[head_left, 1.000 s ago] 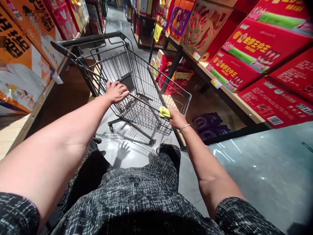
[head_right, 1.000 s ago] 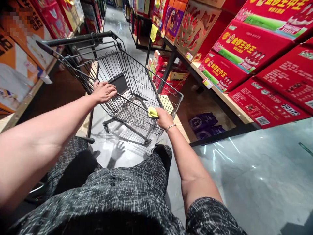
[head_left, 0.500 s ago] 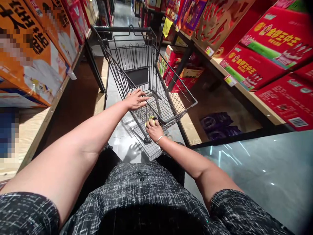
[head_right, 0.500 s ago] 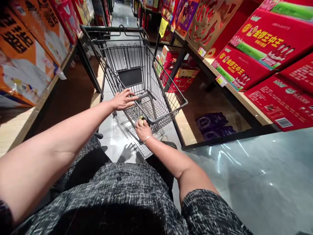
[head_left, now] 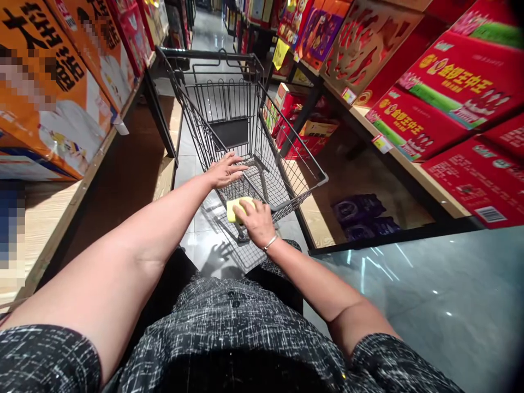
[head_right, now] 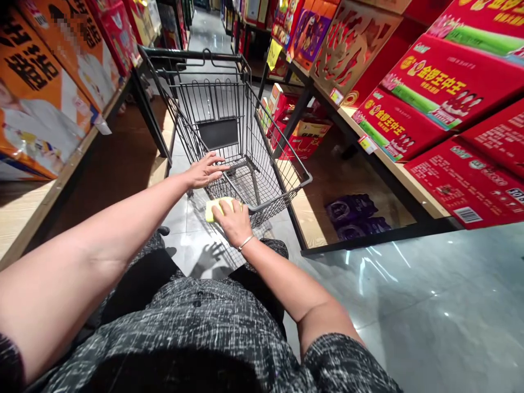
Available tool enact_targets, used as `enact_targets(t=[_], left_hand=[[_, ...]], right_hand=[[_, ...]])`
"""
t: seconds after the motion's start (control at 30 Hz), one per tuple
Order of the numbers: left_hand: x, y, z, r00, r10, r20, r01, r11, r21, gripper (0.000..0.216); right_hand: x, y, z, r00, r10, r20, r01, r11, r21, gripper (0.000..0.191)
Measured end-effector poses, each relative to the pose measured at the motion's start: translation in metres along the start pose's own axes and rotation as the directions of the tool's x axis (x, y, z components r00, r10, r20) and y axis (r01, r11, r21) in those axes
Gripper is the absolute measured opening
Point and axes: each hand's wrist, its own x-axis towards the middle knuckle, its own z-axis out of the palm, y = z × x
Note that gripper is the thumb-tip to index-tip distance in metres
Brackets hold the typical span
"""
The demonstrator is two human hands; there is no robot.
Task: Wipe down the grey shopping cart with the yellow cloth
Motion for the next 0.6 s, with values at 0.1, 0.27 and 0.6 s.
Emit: enact_targets(t=[0.1, 0.27, 0.6], left_hand=[[-0.004, 0.000, -0.003, 1.000, -0.017, -0.017, 0.017, 1.000, -0.011, 0.055], [-0.011, -0.003, -0.010, 0.998, -0.050, -0.025, 0.050, 0.999, 0.013, 0.051], [-0.018, 0.031, -0.001, 0.999, -0.010, -0.052, 0.013, 0.998, 0.066, 0.047]], right_hand=[[0.015, 0.010, -0.047, 0.993, 0.061, -0.098, -0.058, 0.998, 0.038, 0.053], [0.001, 0.019, -0.068, 0.994, -0.030, 0.110, 0.027, 0.999, 0.030, 0.039], [-0.062, 0.054, -0.042, 0.946, 0.246, -0.212, -0.221, 0.966, 0.133, 0.053]])
